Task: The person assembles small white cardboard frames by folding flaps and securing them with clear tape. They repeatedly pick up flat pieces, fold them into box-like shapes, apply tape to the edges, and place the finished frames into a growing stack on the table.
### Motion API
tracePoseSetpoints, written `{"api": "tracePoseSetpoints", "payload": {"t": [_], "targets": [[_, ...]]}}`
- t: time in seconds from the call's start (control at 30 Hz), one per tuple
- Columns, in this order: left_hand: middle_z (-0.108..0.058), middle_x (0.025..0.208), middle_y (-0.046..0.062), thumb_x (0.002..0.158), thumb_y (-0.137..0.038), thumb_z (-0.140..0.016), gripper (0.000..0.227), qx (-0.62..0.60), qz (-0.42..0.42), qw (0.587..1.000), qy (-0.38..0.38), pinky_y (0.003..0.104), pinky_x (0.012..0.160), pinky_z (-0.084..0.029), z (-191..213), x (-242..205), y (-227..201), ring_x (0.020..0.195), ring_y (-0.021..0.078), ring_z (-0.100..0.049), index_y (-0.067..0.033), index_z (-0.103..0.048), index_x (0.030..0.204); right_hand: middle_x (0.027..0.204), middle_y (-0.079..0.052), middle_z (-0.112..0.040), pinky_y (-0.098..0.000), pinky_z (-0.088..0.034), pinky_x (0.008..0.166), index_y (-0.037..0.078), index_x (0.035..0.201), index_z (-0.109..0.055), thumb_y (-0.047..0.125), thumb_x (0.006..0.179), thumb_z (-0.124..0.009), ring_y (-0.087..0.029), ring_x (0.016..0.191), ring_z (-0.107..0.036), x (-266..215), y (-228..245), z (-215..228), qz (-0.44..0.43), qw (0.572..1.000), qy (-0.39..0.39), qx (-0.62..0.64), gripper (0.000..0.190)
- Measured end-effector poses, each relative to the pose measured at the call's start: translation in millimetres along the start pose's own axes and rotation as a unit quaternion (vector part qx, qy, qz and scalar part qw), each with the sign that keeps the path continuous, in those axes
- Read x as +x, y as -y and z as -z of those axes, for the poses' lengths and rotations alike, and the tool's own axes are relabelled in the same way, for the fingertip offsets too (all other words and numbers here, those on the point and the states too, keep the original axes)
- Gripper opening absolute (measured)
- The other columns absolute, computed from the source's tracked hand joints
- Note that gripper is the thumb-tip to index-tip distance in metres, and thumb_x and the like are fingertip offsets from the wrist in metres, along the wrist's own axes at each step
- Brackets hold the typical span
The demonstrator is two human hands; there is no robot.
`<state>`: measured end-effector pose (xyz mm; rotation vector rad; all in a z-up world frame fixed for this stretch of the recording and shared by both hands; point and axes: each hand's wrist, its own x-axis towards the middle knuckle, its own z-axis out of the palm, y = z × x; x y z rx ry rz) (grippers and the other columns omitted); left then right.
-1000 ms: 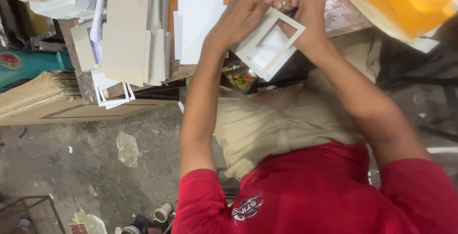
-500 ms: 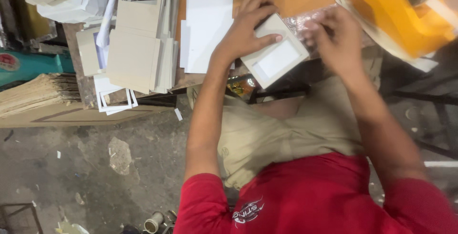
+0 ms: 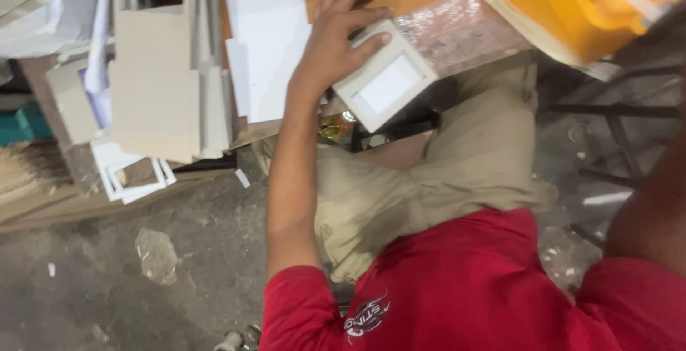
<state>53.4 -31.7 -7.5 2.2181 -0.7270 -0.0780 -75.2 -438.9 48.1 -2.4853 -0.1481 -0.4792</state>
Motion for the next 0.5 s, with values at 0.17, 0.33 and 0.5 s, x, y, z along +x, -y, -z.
{"api": "tracePoseSetpoints", "payload": {"t": [0.17, 0.33, 0.5], "targets": [[-0.061, 0.139, 0.013, 0.088, -0.029, -0.083, 0.036, -0.009, 0.002, 1.0, -0.006, 0.046, 0.114, -0.038, 0.9, 1.8, -5.2, 0.132, 0.0334, -0.049, -0.013, -0.079, 0.12, 0.11, -0.031, -0.066, -0.0416, -0.06, 0.082, -0.013, 0.13, -0.057, 0.016, 0.121, -0.044, -0.034, 0.097, -0.07, 12.4, -60.4, 11.3, -0.075, 0.985, 0.136, 0.076, 0.034], [-0.062, 0.139, 0.012, 0.088, -0.027, -0.082, 0.034, 0.0, 0.006, 1.0, -0.003, 0.046, 0.114, -0.038, 1.7, -0.5, -5.2, 0.133, 0.0319, -0.049, -0.013, -0.08, 0.119, 0.108, -0.028, -0.066, -0.0412, -0.061, 0.084, -0.01, 0.121, -0.057, 0.023, 0.119, -0.046, -0.032, 0.095, -0.071, 19.3, -114.6, 1.1, -0.172, 0.937, 0.24, 0.187, 0.035], [-0.061, 0.14, 0.012, 0.088, -0.028, -0.082, 0.035, -0.006, 0.0, 1.0, -0.011, 0.046, 0.115, -0.037, 2.9, 0.9, -6.8, 0.133, 0.0328, -0.049, -0.0138, -0.079, 0.12, 0.117, -0.034, -0.065, -0.0489, -0.054, 0.102, -0.012, 0.13, -0.057, 0.033, 0.125, -0.049, -0.038, 0.11, -0.068, 3.5, -135.3, 0.8, -0.201, 0.934, 0.253, 0.152, 0.046]]}}
